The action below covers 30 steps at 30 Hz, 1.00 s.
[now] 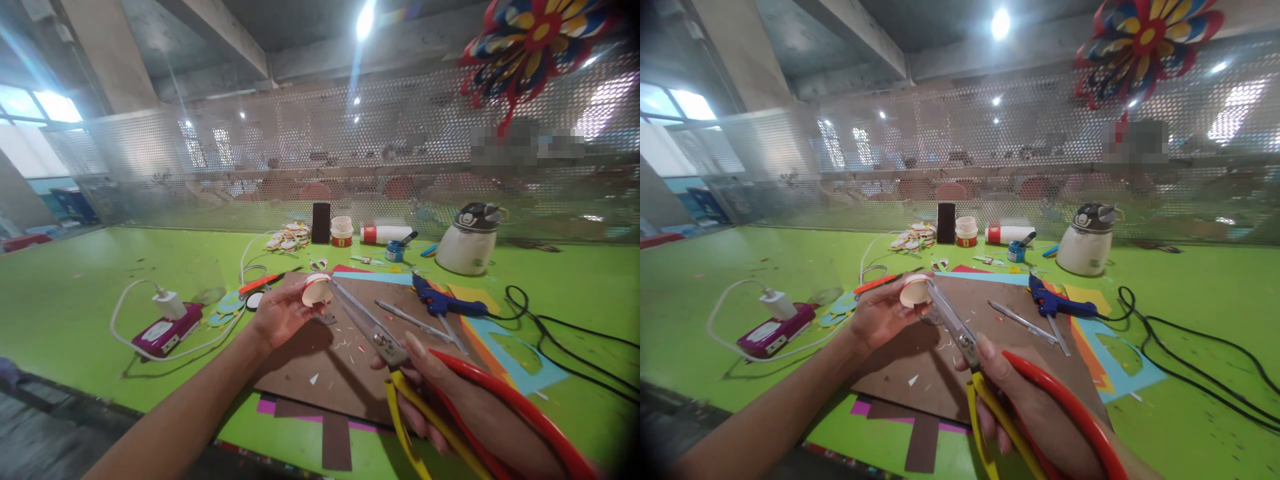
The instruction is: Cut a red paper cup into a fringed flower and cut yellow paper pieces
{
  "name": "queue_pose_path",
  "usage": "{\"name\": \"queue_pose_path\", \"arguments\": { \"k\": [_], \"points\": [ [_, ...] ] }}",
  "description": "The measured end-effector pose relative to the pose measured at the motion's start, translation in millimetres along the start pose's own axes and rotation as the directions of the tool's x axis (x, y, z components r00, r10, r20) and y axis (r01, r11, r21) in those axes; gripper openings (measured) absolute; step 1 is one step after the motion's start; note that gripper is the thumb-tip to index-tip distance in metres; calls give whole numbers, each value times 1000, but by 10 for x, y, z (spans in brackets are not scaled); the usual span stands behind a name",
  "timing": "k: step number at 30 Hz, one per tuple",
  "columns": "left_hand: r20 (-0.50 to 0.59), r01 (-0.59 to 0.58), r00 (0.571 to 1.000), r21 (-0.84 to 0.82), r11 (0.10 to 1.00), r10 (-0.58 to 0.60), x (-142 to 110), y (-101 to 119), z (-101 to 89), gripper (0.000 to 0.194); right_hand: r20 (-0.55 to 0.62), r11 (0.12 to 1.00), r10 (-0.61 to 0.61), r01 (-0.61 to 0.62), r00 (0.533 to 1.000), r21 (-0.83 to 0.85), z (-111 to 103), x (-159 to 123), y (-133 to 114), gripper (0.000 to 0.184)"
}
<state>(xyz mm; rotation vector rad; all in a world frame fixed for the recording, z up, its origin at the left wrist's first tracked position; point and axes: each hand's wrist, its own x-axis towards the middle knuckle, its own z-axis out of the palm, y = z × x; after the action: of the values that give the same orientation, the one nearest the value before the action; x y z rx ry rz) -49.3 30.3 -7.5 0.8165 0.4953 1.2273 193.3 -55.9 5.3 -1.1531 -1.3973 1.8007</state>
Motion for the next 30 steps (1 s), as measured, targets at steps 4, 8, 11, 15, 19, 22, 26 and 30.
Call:
{"name": "queue_pose_path", "arguments": {
  "k": [4,8,11,15,19,22,26,30],
  "points": [
    [17,-16,1000,0,1000,16,-3,-8,-4,26,7,998,-63,63,998,-15,11,13,16,63],
    [36,-51,998,11,999,50,-6,-14,5,31,22,999,-35,35,999,3,-10,44,68,60],
    [48,-71,996,28,997,69,-8,-12,12,33,13,999,-42,42,999,17,-34,49,99,59],
    [57,-73,996,32,997,71,-9,-6,11,33,15,999,-45,45,999,-12,-56,46,117,62],
    [77,-77,994,35,996,74,-12,-3,5,32,16,999,-11,11,1000,34,-67,57,122,62],
    [76,-83,994,46,996,79,-15,-1,8,32,36,997,24,-26,999,67,-66,64,111,67],
    [59,-92,994,73,993,88,-21,3,21,33,65,997,46,-50,997,63,-40,49,62,68],
    [50,-104,994,94,990,99,-29,8,33,32,67,999,44,-46,997,28,-14,24,3,68]
  ]
}}
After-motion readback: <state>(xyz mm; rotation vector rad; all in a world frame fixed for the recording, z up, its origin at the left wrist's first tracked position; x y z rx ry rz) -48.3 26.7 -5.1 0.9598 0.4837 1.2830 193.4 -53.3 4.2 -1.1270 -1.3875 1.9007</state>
